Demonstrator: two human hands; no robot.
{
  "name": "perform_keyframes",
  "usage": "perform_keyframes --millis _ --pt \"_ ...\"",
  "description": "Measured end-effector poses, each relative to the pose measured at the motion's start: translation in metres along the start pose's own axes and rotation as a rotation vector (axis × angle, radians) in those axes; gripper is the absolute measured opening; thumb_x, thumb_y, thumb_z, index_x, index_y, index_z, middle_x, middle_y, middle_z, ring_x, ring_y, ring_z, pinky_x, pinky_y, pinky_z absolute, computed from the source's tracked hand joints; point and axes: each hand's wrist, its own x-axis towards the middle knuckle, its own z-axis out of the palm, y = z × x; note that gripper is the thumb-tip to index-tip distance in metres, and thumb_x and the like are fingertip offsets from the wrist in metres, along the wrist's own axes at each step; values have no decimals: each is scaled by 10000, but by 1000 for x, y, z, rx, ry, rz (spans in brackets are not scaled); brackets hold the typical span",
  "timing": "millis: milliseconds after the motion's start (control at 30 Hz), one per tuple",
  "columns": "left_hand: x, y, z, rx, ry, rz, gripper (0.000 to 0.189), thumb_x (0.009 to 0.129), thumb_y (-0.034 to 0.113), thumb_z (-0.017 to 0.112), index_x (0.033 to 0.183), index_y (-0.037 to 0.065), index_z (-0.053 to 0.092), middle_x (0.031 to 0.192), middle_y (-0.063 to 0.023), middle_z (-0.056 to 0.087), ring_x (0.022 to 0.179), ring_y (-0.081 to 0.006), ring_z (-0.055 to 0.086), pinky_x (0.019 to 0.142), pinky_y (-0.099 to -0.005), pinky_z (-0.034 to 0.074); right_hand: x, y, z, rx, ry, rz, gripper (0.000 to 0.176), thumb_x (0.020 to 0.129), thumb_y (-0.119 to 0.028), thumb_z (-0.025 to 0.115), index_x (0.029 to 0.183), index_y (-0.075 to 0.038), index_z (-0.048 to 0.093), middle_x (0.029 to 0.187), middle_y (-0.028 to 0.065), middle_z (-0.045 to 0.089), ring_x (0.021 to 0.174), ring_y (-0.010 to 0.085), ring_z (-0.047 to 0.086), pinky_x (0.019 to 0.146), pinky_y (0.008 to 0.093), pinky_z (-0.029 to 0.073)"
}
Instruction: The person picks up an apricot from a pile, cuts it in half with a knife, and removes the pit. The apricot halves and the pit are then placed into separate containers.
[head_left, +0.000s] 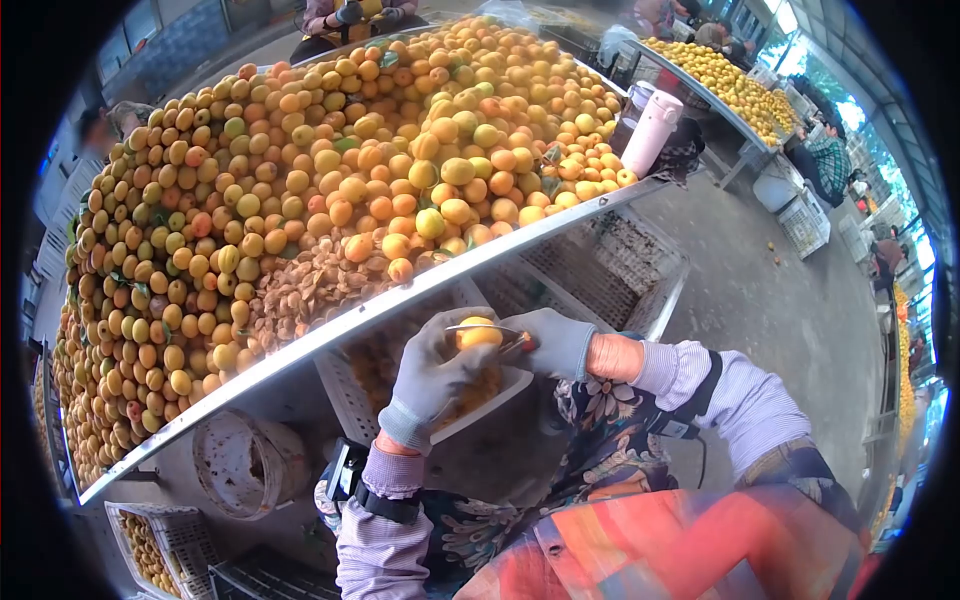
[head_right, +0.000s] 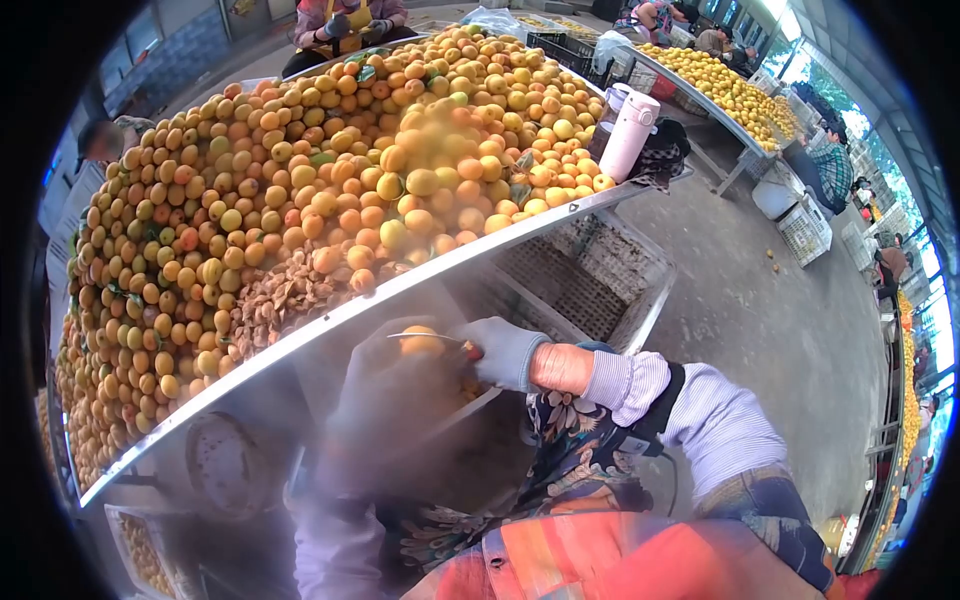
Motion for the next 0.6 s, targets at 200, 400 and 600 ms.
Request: perform_keyframes --millis 200,400,600 --pt "1 -1 -1 199 -9 -95 336 802 84 722 1101 -19 607 1058 -60 627 937 -110 590 845 -251 482 2 6 -6 -131 -51 -26 177 799 -170 611 946 -71 607 808 174 646 763 344 637 677 408 499" --pt "6 -11 -4 238 -76 -112 365 791 86 733 1114 -18 597 1032 -48 626 930 -110 588 846 -253 484 14 5 -33 -365 -296 -128 186 801 -181 610 950 -79 567 862 169 631 828 399 601 700 409 484" --pt "11 7 6 -181 97 -202 369 834 79 701 1162 -24 569 1065 -58 616 964 -99 574 840 -246 486 9 5 7 323 -103 40 270 784 -103 636 1043 -30 616 739 30 614 626 117 556 548 277 456"
